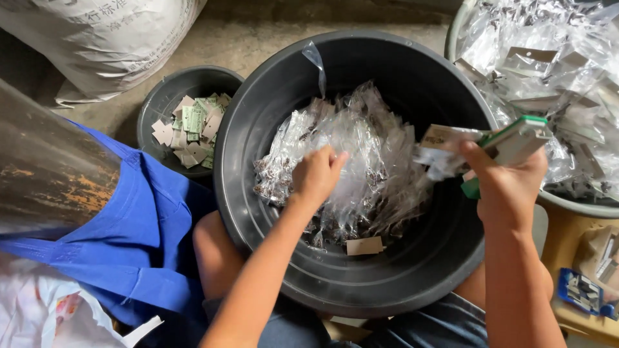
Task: Manually packaging small items by folding plastic bags over cardboard headers and stapling them.
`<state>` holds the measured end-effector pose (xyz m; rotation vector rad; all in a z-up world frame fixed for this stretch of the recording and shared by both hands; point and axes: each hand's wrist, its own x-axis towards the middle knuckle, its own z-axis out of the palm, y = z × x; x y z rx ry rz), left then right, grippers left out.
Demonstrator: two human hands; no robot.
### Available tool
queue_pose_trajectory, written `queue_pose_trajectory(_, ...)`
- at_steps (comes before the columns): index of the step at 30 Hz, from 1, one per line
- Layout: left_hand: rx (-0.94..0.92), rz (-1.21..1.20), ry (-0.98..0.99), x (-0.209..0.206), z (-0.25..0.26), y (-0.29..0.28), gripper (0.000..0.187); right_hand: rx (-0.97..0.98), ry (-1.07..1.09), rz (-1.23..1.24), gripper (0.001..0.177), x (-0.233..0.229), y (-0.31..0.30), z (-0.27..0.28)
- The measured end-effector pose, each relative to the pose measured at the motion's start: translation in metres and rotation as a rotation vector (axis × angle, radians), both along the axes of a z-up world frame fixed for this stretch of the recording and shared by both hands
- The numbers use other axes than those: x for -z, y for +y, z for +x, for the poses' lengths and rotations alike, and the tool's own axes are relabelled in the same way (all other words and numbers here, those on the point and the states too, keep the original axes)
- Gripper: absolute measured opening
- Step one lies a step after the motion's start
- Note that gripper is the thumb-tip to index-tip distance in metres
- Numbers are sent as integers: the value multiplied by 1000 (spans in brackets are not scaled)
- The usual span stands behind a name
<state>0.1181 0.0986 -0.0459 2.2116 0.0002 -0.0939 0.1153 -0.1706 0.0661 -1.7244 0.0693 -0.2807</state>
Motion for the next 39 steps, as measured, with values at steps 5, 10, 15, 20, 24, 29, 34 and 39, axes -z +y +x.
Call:
queue_pose_trajectory(5, -16, 379, 576, 58, -12, -25, 47, 23, 46, 33, 31, 8, -4, -13)
queue_pose_trajectory(10, -183, -16, 716, -27, -10, -25, 35, -44, 50, -161, 5, -13, 8, -26)
queue_pose_trajectory(15, -24, 103, 525, -24, 15, -6, 15, -39, 38, -52, 9, 18, 8, -29)
queue_pose_trajectory(20, -138, -122, 246, -13, 34, 12, 30, 54, -23, -128, 24, 31, 28, -32)
queue_pose_trajectory(24, -167, -399, 96, -54, 31, 20, 20, 34, -65, -214, 23, 17, 43, -36)
queue_pose_trajectory(29, -137, -502, -44, -73, 36, 25, 16, 15, -105, -229, 22, 17, 51, -35)
queue_pose_trajectory(34, -42, -793, -255, -92, 37, 28, 11, 25, -140, -177, 19, -1, 56, -39)
queue_pose_trajectory(39, 8, -827, -225, -128, 19, 21, 31, 26, -200, -195, 20, -10, 65, -33)
